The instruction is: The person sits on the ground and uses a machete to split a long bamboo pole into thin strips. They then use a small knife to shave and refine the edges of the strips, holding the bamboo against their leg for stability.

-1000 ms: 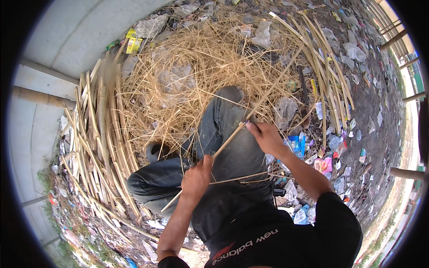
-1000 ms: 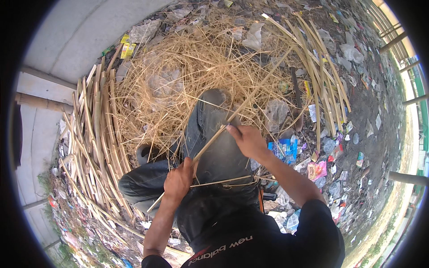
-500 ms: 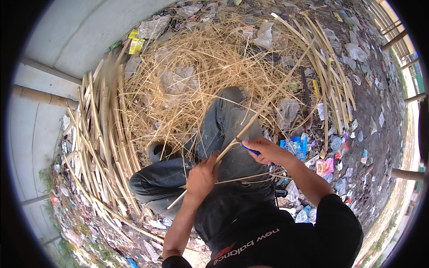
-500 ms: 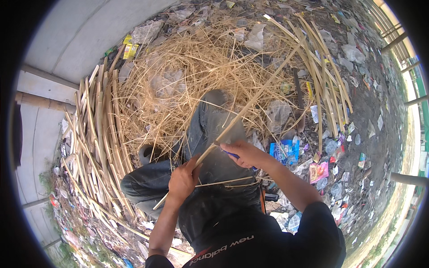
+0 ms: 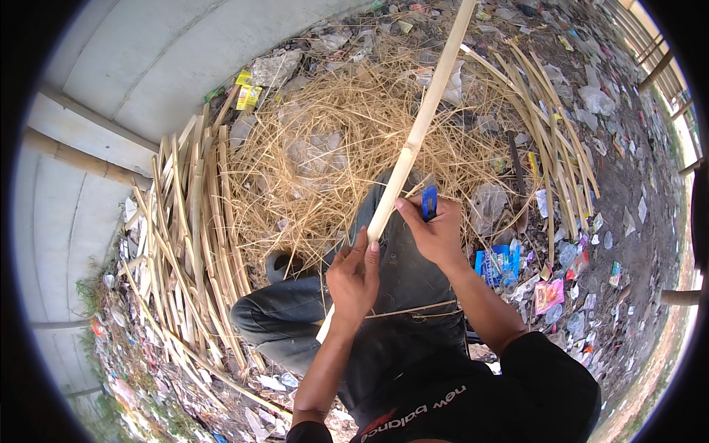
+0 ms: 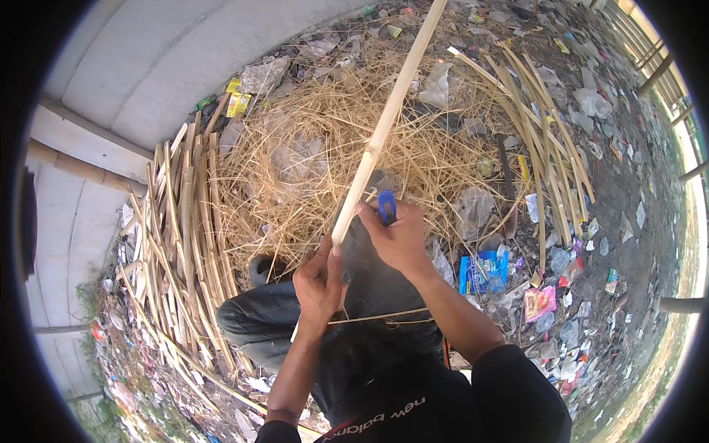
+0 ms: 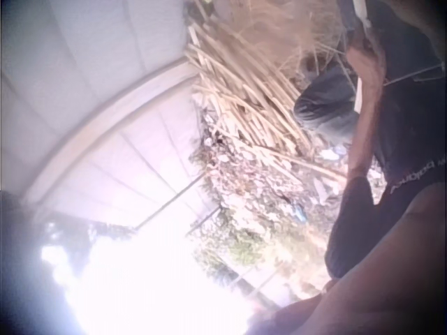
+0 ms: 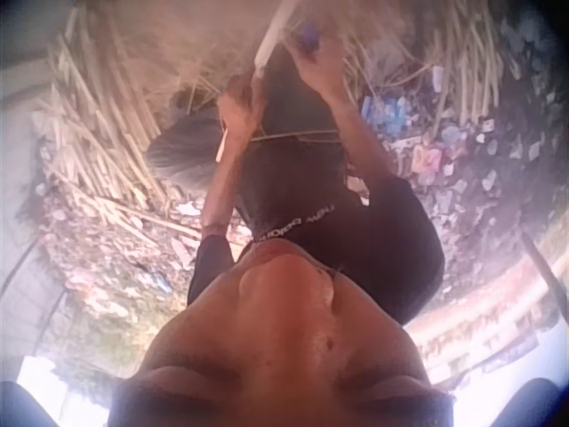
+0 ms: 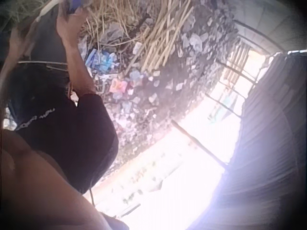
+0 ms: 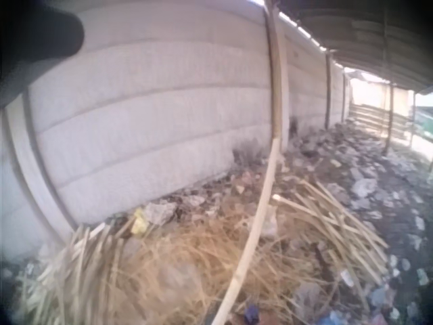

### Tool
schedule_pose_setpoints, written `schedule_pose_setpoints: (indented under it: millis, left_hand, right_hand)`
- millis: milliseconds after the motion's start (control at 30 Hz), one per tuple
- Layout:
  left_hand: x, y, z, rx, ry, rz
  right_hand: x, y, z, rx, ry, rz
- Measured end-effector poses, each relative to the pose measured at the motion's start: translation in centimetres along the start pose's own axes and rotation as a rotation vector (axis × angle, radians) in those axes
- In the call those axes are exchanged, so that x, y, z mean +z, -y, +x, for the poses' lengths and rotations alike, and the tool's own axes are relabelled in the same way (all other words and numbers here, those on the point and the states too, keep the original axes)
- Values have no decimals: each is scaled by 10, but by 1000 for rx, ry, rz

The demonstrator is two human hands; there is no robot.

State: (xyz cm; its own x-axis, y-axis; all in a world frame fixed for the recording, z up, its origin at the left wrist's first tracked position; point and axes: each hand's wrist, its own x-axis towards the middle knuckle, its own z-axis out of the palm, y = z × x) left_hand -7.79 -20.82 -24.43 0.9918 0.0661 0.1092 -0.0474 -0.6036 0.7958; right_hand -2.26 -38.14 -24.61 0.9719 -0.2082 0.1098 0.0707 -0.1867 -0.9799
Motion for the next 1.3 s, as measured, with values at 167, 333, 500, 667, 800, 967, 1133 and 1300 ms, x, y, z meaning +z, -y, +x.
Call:
schedule_pose_setpoints:
  millis: [167, 333, 500, 667, 800, 967, 1133, 1300]
  left_hand:
    - [-2, 12, 9, 2, -105, -60]
    - [-16, 24, 48, -189, -290, -464]
    - [-55, 28, 75, -212, -552, -768]
    - [-101, 35, 90, -168, -813, -916]
    - [-103, 32, 86, 10, -858, -1096]
    - [-55, 16, 75, 173, -786, -1110]
    - [-3, 21, 56, 62, -660, -1203]
    - [24, 38, 35, -38, -659, -1246]
  right_hand:
    - [10, 10, -23, -28, -29, 193]
    - [3, 11, -63, -117, 29, 340]
    - [-40, 9, -39, 0, -171, 613]
    - [-149, -17, 33, 38, -829, 757]
    - [-168, -8, 44, 254, -741, 748]
    - [-43, 10, -15, 312, -11, 326]
    - [19, 22, -37, 251, -23, 386]
    - [30, 1, -23, 123, -102, 272]
